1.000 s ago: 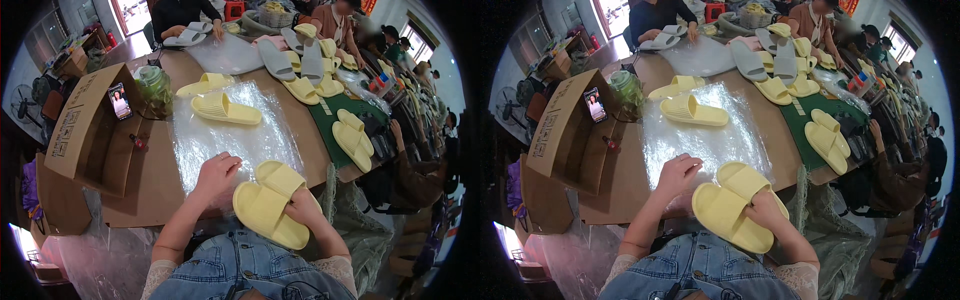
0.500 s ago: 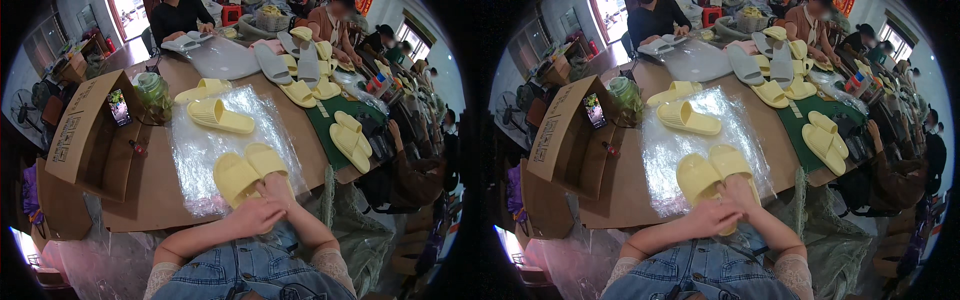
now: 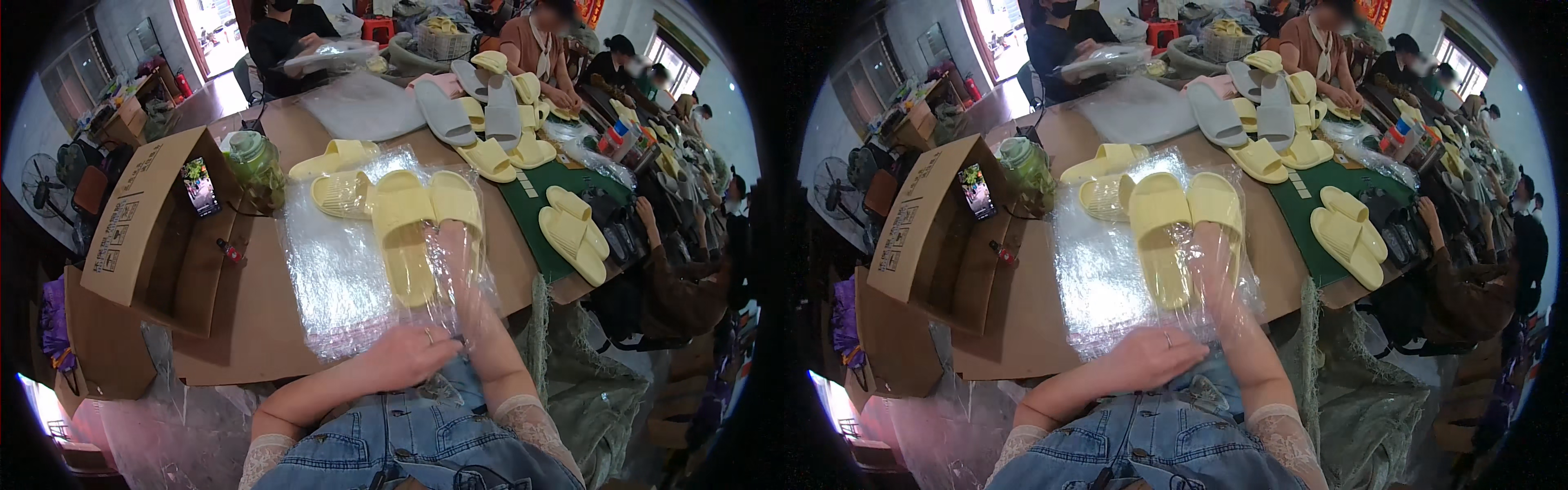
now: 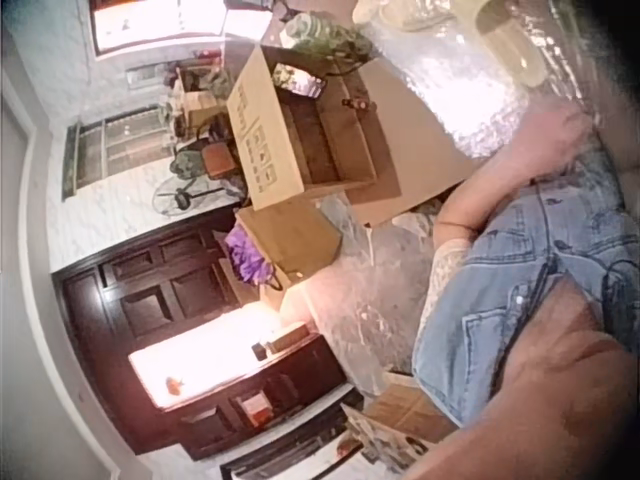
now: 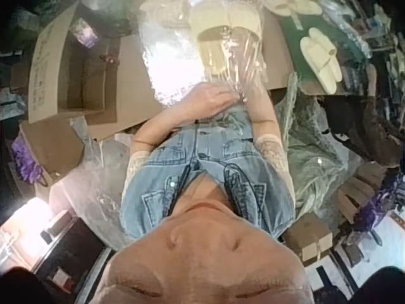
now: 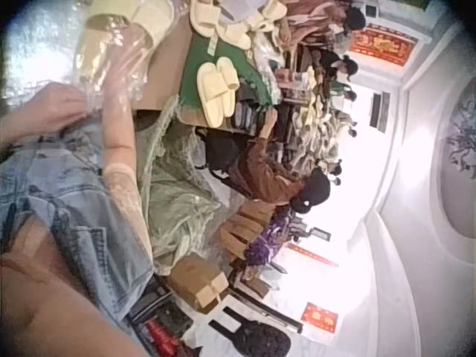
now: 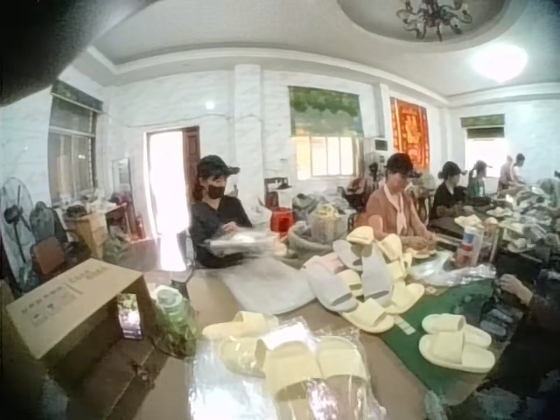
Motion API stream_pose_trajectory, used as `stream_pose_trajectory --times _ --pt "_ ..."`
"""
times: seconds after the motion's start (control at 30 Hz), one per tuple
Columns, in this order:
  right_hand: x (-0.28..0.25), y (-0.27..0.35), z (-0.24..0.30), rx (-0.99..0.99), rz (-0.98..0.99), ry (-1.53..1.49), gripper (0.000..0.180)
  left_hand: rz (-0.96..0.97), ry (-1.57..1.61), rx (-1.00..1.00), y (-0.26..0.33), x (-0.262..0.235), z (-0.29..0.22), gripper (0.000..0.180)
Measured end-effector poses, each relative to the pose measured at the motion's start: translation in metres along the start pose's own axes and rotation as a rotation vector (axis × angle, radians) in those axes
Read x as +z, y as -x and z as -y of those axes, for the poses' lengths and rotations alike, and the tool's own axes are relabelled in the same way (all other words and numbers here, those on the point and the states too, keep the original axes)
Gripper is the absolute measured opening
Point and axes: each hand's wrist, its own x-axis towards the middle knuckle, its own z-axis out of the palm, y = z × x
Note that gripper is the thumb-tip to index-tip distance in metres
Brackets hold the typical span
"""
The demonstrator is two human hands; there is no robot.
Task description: The person wraps pairs of yellow, white, and black plastic slippers in bubble wrap. They pick up a pair, place it on a sheet of bubble wrap, fold the wrap around the slippers, and set the wrapped pair aside. The process is repeated for multiple pairs of different colors.
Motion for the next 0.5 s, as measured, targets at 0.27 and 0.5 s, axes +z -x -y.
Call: stream_pose_trajectory --times 0.27,0.5 --pt "0.042 0.011 -0.033 -0.212 -0.193 0.023 0.055 0.028 0.003 -0.268 0.02 -0.01 0.054 0.027" --pt "-0.041 0.12 -0.038 -0.554 0.099 -0.257 0.044 -0.219 -0.274 -0.422 0.047 -0.011 0.12 0.061"
